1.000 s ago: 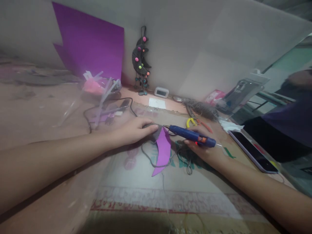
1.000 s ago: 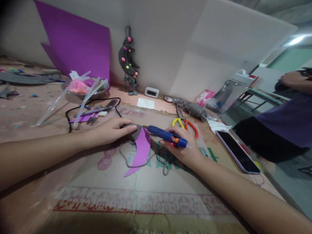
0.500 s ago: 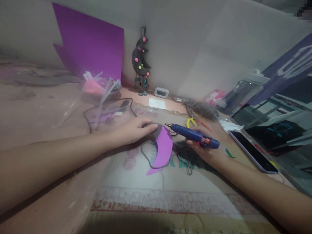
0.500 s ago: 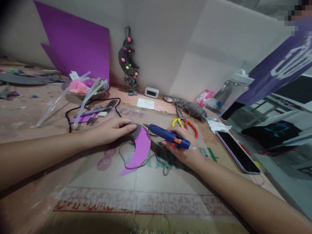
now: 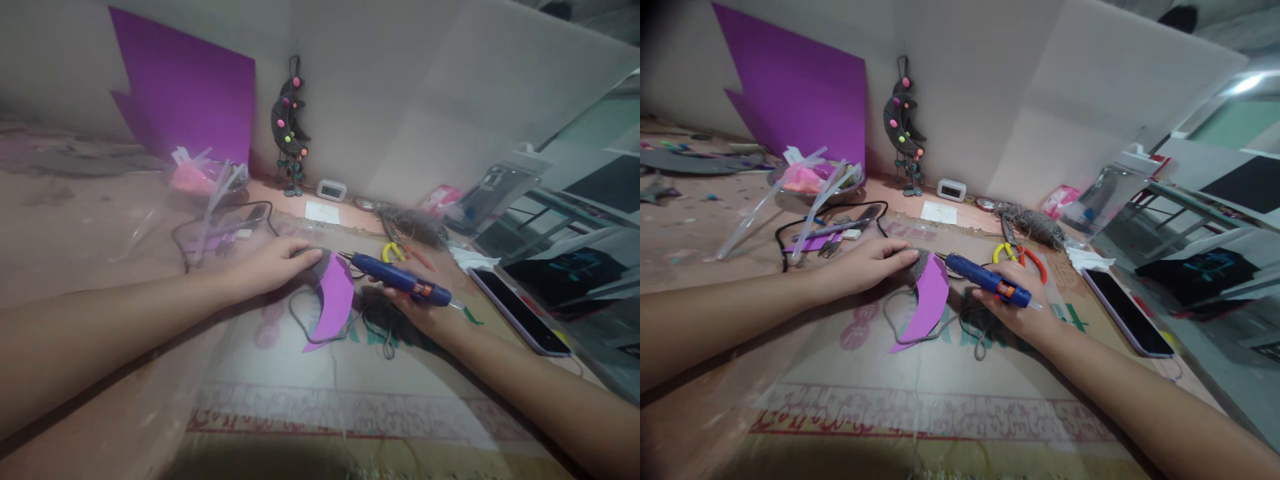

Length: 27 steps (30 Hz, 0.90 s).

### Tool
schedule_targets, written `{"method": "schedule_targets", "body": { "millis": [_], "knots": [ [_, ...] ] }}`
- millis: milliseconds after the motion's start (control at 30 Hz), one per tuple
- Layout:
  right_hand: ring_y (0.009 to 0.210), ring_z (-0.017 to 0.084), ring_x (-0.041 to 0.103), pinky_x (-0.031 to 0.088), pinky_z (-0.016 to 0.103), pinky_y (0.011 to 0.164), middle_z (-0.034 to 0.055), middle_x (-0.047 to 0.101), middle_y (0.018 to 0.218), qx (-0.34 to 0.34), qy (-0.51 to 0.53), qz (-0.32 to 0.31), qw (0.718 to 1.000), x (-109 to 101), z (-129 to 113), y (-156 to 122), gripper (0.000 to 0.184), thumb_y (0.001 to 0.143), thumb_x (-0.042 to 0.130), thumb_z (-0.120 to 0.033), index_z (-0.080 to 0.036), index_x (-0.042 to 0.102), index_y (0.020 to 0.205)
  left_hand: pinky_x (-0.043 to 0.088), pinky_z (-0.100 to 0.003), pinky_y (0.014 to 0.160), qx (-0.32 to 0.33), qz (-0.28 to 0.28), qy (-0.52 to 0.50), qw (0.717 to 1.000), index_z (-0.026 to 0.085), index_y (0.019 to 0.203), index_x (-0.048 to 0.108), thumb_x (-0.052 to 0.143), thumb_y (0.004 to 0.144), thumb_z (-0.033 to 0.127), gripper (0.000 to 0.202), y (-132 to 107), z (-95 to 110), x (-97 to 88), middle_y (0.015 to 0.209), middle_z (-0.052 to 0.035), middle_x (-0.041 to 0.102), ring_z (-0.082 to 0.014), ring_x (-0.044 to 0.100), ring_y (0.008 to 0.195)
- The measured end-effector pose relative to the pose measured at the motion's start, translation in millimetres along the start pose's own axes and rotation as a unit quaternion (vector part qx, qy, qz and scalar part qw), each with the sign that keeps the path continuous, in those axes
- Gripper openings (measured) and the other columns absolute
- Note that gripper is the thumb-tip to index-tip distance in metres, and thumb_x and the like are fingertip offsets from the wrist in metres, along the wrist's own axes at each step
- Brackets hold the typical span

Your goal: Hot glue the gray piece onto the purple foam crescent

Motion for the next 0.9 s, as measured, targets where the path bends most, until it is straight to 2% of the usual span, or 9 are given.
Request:
{"method": "schedule_targets", "body": {
  "millis": [267, 433, 900],
  "knots": [
    [0.071, 0.018, 0.062, 0.049, 0.032, 0.068, 0.0023, 0.067, 0.077, -0.035, -0.002, 0.004, 0.999, -3.1, -10.9, 1.2, 0.010, 0.085, 0.061, -0.033, -0.023, 0.060, 0.087, 0.036, -0.027, 0.062, -0.002, 0.000, 0.011, 1.000, 0.017, 0.073, 0.053, 0.041, 0.090, 0.045, 0.035, -0.1, 3.7, -0.2, 0.072, -0.0002, 0.056, -0.0153, 0.051, 0.067],
    [0.070, 0.018, 0.063, 0.048, 0.032, 0.066, 0.0034, 0.068, 0.080, -0.019, -0.012, -0.019, 1.000, 1.0, -5.7, 1.9, 0.016, 0.083, 0.061, -0.036, -0.022, 0.060, 0.090, 0.034, -0.026, 0.058, 0.003, -0.006, 0.023, 1.000, 0.018, 0.068, 0.047, 0.041, 0.089, 0.046, 0.035, -0.2, 3.4, 1.2, 0.066, 0.0017, 0.049, -0.0142, 0.048, 0.064],
    [0.069, 0.018, 0.062, 0.045, 0.032, 0.071, 0.0025, 0.068, 0.077, -0.055, -0.013, -0.048, 0.997, 6.7, -10.9, 2.6, 0.017, 0.083, 0.061, -0.038, -0.021, 0.059, 0.087, 0.032, -0.027, 0.057, 0.006, -0.007, 0.024, 1.000, 0.018, 0.067, 0.045, 0.042, 0.088, 0.044, 0.034, -1.4, 4.3, 0.9, 0.065, 0.0018, 0.046, -0.0139, 0.047, 0.063]
  ]
}}
Point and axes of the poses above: each hand's wrist, its own y-axis towards the middle knuckle, its own x-axis out of the palm, z = x × y, the point moved 8 cm from there along y, towards the middle knuckle
